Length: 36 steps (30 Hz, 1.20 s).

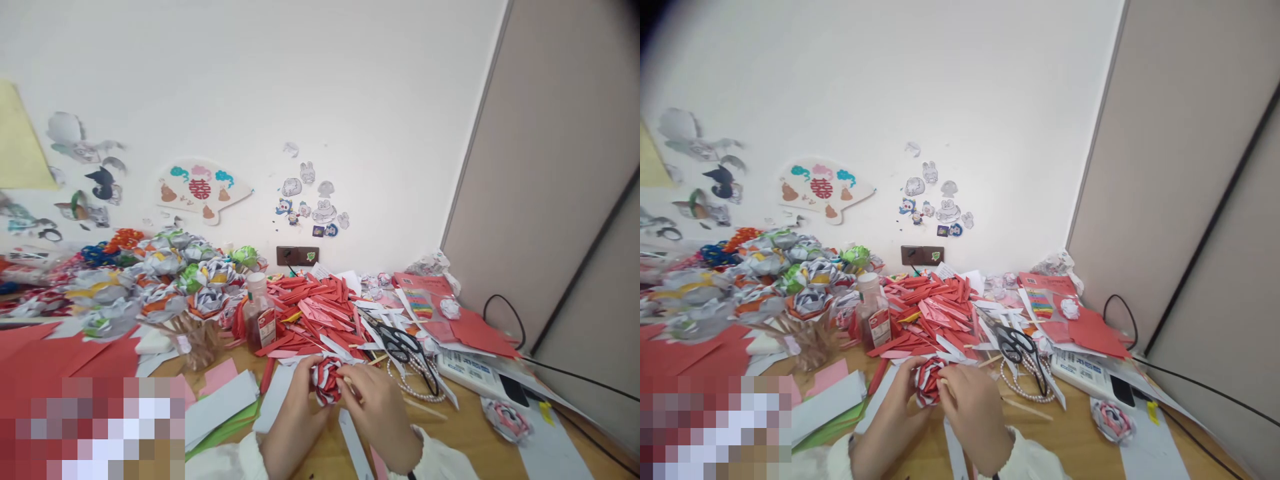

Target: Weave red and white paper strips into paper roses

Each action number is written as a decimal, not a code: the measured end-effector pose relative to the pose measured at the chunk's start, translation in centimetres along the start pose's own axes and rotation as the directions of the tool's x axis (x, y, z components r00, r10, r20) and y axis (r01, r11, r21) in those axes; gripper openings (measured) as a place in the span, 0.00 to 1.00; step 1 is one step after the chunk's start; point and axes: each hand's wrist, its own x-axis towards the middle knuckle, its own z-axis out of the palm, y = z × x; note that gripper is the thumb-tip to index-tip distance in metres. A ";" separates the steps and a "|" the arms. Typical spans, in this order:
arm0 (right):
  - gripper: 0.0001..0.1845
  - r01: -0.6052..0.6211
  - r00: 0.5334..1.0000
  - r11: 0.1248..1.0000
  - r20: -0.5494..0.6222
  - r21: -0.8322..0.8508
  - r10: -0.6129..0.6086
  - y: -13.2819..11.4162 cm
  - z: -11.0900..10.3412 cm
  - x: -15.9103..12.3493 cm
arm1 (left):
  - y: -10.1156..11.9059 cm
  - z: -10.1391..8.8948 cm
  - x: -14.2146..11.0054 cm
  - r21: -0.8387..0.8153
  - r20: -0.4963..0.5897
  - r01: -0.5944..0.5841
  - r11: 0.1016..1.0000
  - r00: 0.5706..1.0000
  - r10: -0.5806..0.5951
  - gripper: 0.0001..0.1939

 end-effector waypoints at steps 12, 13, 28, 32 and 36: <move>0.17 0.024 1.000 0.999 0.009 -0.045 -0.024 0.9 0.7 -0.4 | -0.7 0.0 0.0 -0.011 0.017 0.002 1.000 1.000 -0.002 0.34; 0.18 0.022 1.000 0.999 0.008 -0.049 -0.022 0.9 0.8 -0.4 | -0.7 0.0 0.1 0.007 0.017 -0.004 1.000 1.000 0.004 0.34; 0.19 0.068 0.998 0.989 -0.001 -0.135 -0.068 0.5 0.9 -0.2 | 0.0 -0.2 0.3 0.027 0.054 -0.045 0.999 0.998 0.043 0.29; 0.19 0.087 0.996 0.979 0.022 -0.184 -0.084 0.4 0.9 -0.2 | 0.0 -0.2 0.4 0.008 0.049 -0.041 0.999 0.998 0.041 0.28; 0.18 0.046 0.999 0.987 0.001 -0.154 -0.046 0.3 0.9 -0.1 | 0.0 -0.2 0.4 -0.003 0.008 -0.047 0.999 0.999 0.047 0.28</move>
